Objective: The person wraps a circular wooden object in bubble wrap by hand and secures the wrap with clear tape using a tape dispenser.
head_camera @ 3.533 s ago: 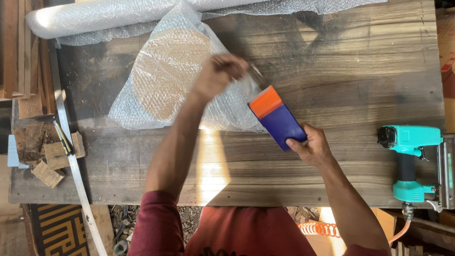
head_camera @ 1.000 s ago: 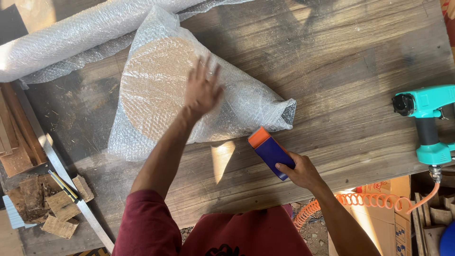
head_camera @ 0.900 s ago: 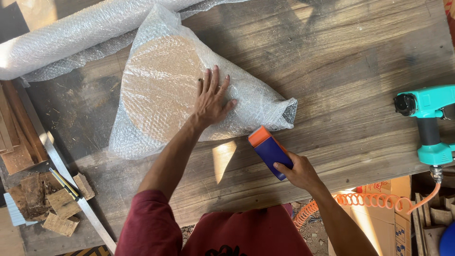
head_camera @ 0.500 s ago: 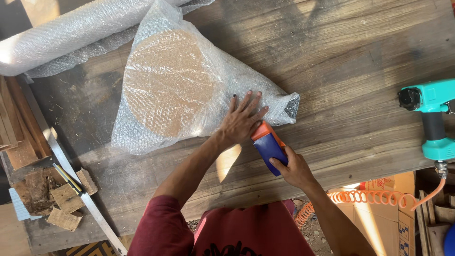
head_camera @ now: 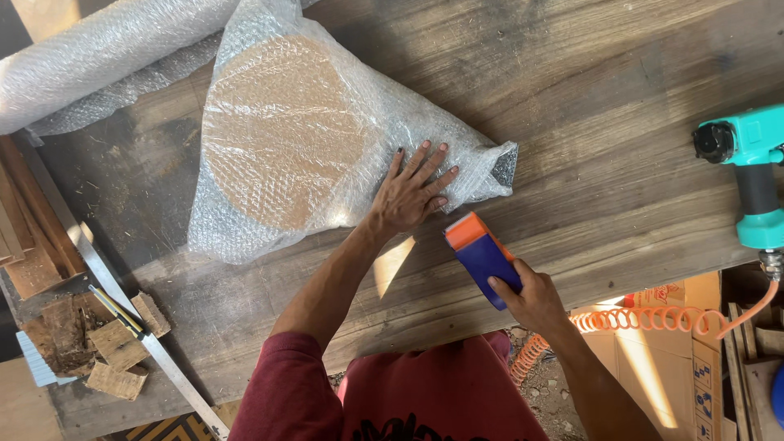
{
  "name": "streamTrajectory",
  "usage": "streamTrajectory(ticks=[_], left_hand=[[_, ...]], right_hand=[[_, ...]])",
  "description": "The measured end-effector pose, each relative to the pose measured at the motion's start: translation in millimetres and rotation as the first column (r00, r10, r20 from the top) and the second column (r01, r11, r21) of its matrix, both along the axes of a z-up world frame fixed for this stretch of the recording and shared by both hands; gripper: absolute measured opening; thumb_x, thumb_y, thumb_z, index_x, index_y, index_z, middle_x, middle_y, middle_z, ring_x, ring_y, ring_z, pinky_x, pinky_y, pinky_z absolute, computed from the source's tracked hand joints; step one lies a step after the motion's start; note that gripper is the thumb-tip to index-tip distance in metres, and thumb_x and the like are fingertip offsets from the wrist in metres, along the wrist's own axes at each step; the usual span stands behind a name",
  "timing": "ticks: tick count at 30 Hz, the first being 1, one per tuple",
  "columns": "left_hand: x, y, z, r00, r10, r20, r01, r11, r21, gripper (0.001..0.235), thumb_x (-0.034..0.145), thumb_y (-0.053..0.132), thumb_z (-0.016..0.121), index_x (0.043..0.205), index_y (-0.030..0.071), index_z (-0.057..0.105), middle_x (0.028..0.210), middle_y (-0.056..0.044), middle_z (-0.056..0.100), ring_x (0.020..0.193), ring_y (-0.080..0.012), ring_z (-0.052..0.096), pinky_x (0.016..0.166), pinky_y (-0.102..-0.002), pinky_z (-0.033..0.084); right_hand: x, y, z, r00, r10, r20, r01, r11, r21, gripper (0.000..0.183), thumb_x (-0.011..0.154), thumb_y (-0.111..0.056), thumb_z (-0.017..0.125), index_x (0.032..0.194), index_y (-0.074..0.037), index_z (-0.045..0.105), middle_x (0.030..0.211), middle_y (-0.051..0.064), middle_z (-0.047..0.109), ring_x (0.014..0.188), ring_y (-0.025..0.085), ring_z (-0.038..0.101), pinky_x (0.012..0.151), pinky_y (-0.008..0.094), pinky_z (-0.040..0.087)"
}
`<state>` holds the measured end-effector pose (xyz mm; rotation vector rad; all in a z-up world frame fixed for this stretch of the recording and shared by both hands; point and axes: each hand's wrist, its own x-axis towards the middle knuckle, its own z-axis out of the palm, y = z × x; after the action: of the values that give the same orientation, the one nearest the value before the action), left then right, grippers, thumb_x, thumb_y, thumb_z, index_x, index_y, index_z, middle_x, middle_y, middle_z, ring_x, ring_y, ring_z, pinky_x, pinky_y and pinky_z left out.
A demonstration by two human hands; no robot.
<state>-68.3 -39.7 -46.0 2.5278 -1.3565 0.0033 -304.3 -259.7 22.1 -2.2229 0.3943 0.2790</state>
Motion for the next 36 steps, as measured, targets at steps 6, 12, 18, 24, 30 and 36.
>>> streamTrajectory(ticks=[6,12,18,24,30,36], left_hand=[[-1.6,-2.2,-0.1,0.999,0.006,0.043,-0.007,1.0,0.026,0.063,0.106,0.06,0.034,0.164,0.038,0.019,0.173,-0.007,0.012,0.158,-0.0365,0.014,0.12,-0.065,0.029],[-5.7,-4.3,13.3,0.991,0.018,0.132,-0.029,0.996,0.088,0.07,0.102,0.061,0.047,0.163,0.033,0.026,0.172,-0.01,0.015,0.157,-0.0374,0.016,0.12,-0.065,0.029],[-32.5,-15.5,8.7,0.999,0.047,0.018,-0.045,0.995,-0.091,0.04,0.102,0.042,0.051,0.133,0.018,0.055,0.133,-0.01,0.043,0.13,-0.0325,0.047,0.096,-0.047,0.05],[-88.4,-11.1,-7.5,0.304,0.279,-0.911,-0.675,0.738,0.001,0.05,0.094,0.061,0.064,0.063,0.022,0.062,0.055,-0.001,0.058,0.05,-0.0218,0.063,0.044,-0.034,0.038],[-101.1,-41.6,-12.2,-0.206,-0.362,-0.909,-0.914,0.402,0.047,0.037,0.081,0.031,0.09,0.102,0.006,0.072,0.091,-0.006,0.065,0.082,-0.0186,0.066,0.062,-0.029,0.056],[-88.5,-63.2,-6.2,-0.08,-0.341,-0.937,-0.983,0.181,0.018,0.034,0.064,0.009,0.098,0.065,0.009,0.064,0.06,-0.003,0.062,0.055,-0.0104,0.057,0.051,-0.016,0.041]], right_hand=[[11.6,-3.4,7.5,0.994,-0.011,-0.111,0.002,0.997,-0.078,0.041,0.088,-0.045,0.073,0.091,-0.005,0.067,0.057,0.016,0.065,0.056,0.032,0.071,0.052,0.04,0.049],[22.1,11.8,-12.6,0.992,-0.089,-0.09,0.076,0.988,-0.138,0.048,0.086,-0.051,0.075,0.082,-0.005,0.062,0.054,0.015,0.059,0.055,0.034,0.068,0.05,0.041,0.046],[17.1,24.2,-0.7,0.984,-0.169,-0.054,0.163,0.982,-0.091,0.04,0.083,-0.044,0.08,0.079,-0.007,0.065,0.05,0.011,0.056,0.051,0.029,0.066,0.047,0.036,0.046],[-4.3,2.5,-7.0,0.989,-0.147,-0.014,0.147,0.989,0.001,0.031,0.081,-0.04,0.081,0.084,-0.011,0.071,0.051,0.011,0.057,0.051,0.023,0.066,0.049,0.034,0.048],[-1.2,3.1,-5.7,0.989,-0.145,-0.017,0.146,0.986,0.075,0.028,0.082,-0.035,0.08,0.086,-0.008,0.072,0.05,0.012,0.058,0.05,0.023,0.062,0.048,0.035,0.046],[16.5,17.9,7.4,0.984,-0.168,-0.055,0.168,0.986,0.003,0.034,0.083,-0.038,0.08,0.081,-0.005,0.069,0.052,0.013,0.057,0.05,0.026,0.062,0.048,0.037,0.044]])
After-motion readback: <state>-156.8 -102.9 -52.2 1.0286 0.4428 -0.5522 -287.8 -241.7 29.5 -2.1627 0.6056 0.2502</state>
